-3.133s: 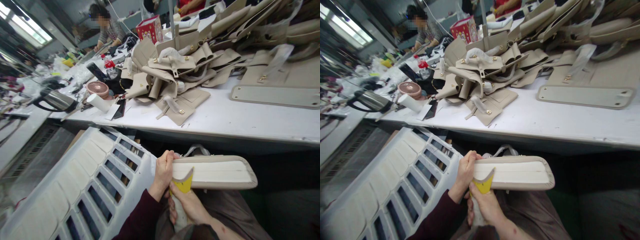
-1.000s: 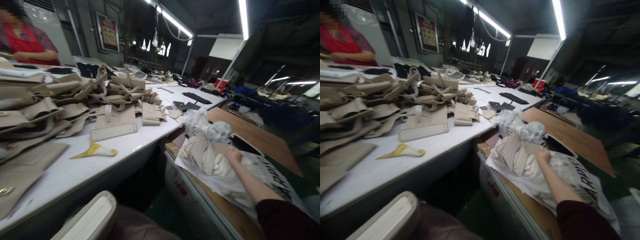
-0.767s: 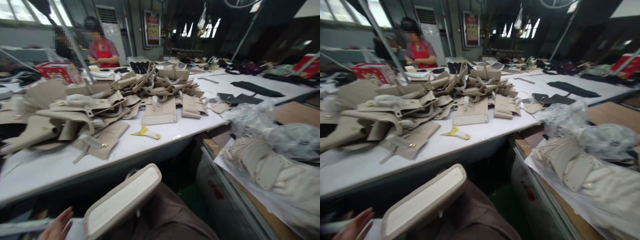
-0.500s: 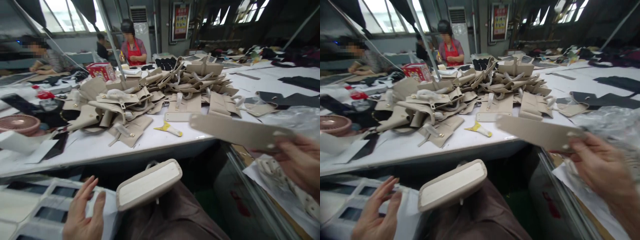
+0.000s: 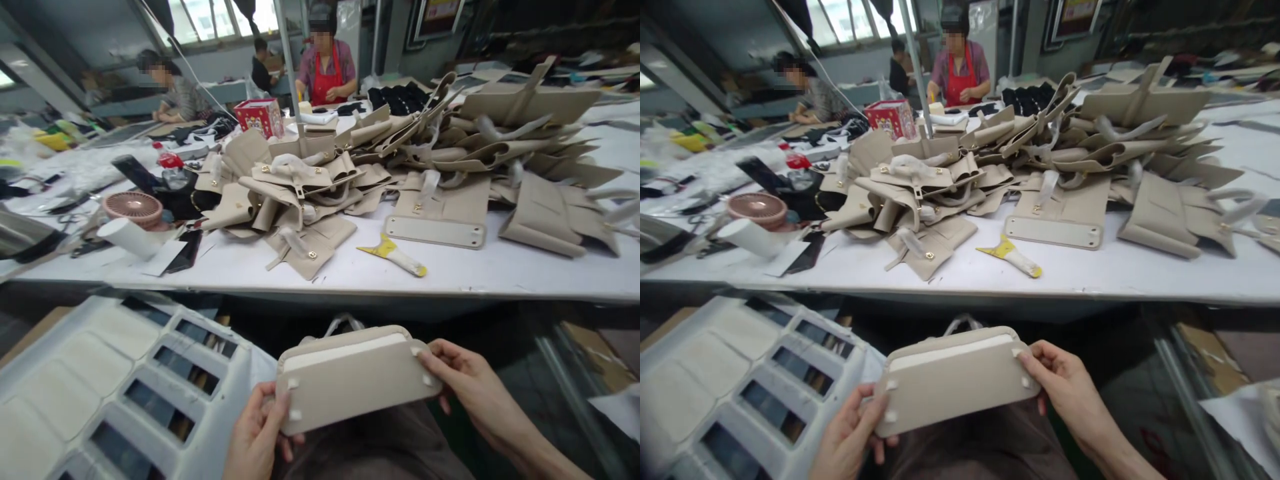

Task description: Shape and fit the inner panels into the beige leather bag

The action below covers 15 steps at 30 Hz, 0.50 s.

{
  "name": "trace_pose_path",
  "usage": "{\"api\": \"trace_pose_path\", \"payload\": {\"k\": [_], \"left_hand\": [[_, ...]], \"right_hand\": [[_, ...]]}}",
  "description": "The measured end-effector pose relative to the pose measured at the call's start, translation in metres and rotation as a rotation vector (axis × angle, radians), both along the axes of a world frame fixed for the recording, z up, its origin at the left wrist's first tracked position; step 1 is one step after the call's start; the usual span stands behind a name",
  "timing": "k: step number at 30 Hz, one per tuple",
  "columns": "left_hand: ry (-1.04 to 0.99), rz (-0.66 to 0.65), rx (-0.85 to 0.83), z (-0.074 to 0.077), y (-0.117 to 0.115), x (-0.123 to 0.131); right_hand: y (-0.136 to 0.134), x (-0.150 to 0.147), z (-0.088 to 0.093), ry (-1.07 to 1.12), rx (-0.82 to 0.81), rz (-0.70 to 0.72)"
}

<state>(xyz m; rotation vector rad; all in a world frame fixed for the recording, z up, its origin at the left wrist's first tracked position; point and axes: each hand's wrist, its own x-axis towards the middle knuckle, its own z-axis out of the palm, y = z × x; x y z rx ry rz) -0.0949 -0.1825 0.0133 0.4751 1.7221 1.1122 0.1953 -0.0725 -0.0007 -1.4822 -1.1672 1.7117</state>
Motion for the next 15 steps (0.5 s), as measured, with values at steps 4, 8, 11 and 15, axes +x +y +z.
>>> {"api": "trace_pose_path", "payload": {"k": [4,8,11,15], "left_hand": [[0.148,-0.103,-0.024,-0.005,0.015,-0.017],[0.201,-0.094,-0.034,-0.014,0.021,-0.027],[0.173,-0.025,-0.016,-0.017,0.024,-0.030],[0.123,-0.038,-0.040,-0.015,0.028,-0.034]], "right_hand": [[0.018,-0.007,-0.004,-0.146,-0.041,-0.101],[0.027,-0.014,-0.008,-0.192,-0.039,-0.113],[0.030,-0.017,-0.012,-0.216,-0.075,-0.101],[0.035,-0.018,-0.013,-0.256,-0.128,-0.093]]}}
